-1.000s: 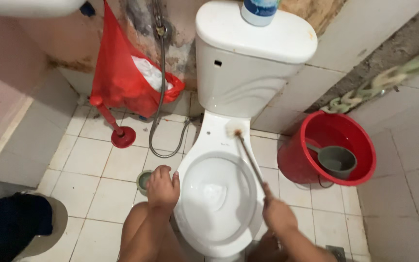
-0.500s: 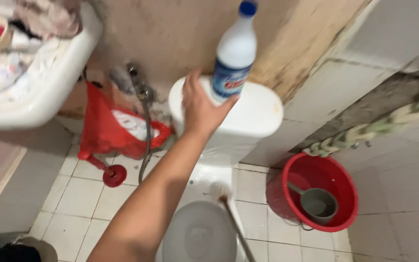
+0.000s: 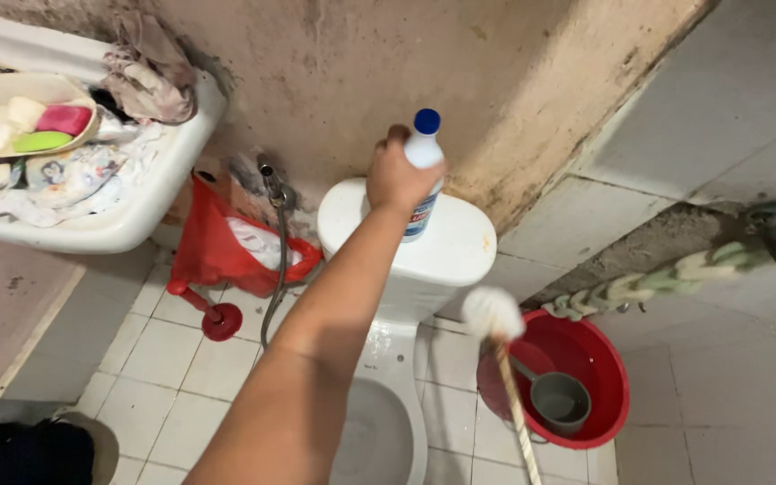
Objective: The person scrubs the toilet bowl and tank using a toilet brush and a handheld bidet sprayer. They apply cleaning liquid from a bottle into the bowl and rinse the surfaces with water.
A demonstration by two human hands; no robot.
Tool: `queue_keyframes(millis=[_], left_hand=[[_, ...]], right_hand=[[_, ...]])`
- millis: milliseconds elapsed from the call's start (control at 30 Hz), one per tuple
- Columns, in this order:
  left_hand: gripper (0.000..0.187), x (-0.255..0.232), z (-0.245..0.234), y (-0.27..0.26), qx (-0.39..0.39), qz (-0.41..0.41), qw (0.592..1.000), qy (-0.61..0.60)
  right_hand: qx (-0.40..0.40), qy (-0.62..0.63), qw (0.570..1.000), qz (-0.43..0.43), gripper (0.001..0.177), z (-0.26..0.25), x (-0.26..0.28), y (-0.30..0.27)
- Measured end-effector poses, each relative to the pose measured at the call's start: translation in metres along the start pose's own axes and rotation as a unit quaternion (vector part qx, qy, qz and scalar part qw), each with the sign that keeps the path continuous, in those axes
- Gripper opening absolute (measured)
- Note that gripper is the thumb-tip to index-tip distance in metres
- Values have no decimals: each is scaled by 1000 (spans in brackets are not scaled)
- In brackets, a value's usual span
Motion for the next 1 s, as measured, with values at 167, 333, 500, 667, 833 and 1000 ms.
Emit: queue_keyframes(millis=[167, 333, 500, 667, 833, 1000], left_hand=[[34, -11, 0, 17, -93, 93, 990, 57], [33, 3, -14, 9, -189, 48, 981, 12], [33, 36, -55, -33, -237, 65, 969, -1], [27, 84, -105, -123, -264, 108, 958, -20], [25, 164, -86, -181, -229, 36, 972, 44], [26, 258, 4, -200, -151, 3, 986, 69]], right_hand=[[-64, 23, 995, -69, 54, -47, -33, -33], [-152, -56, 950, -266, 52, -84, 37, -101], [-17, -186, 982, -3, 56, -102, 155, -106], [0, -214, 975, -62, 59, -91, 240, -94], [22, -218, 976, -18, 62, -95, 200, -87], [-122, -49, 966, -222, 55, -97, 163, -55]])
Point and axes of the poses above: each hand's wrist, its own y-axis towards the middle knuckle, its own z-axis out of the palm, x = y × z, the point moved 4 cm from there along y, towards the middle knuckle, and after that the axes turned 2 degrees about x, right-handed, at the moved point
